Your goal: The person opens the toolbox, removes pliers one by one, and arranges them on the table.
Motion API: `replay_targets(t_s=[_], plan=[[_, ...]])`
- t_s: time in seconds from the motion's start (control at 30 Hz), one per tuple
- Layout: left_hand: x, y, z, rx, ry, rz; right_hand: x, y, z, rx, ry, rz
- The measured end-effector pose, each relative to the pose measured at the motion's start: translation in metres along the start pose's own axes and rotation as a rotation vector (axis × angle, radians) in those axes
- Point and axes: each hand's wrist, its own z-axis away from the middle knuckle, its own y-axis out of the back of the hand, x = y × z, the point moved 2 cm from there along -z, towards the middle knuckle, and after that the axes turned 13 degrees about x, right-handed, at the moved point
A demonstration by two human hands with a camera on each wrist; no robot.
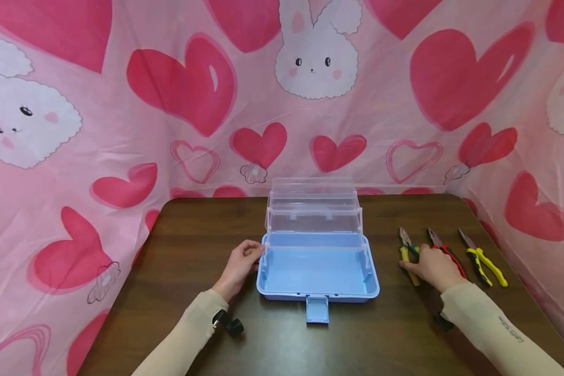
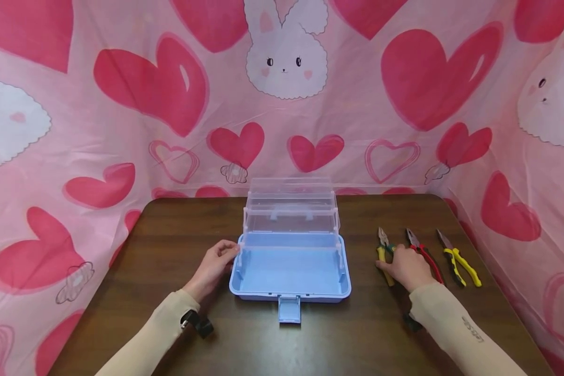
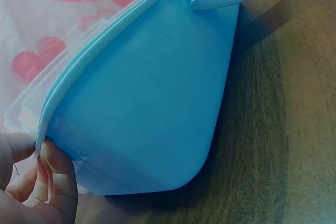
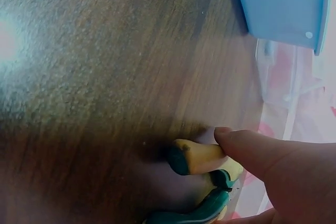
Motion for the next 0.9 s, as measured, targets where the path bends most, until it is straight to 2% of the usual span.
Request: replay_targets(t_s=[0.27, 0.47, 0.73, 0.9], plan=[[-0.002, 0.002, 0.000, -0.041, 0.000, -0.027, 0.000, 0.009, 0.013, 0.093, 0.017, -0.015], [-0.003, 0.005, 0.002, -0.074, -0.011, -0.034, 0.004, 0.007, 0.017, 0.092, 0.054, -0.016], [-0.002, 0.004, 0.003, -0.080, -0.022, -0.018, 0.011, 0.000, 0.012, 0.098, 0.063, -0.049], [0.000, 0.009, 0.002, -0.081, -0.036, -0.023, 0.013, -0.003, 0.014, 0.150, 0.096, -0.078]])
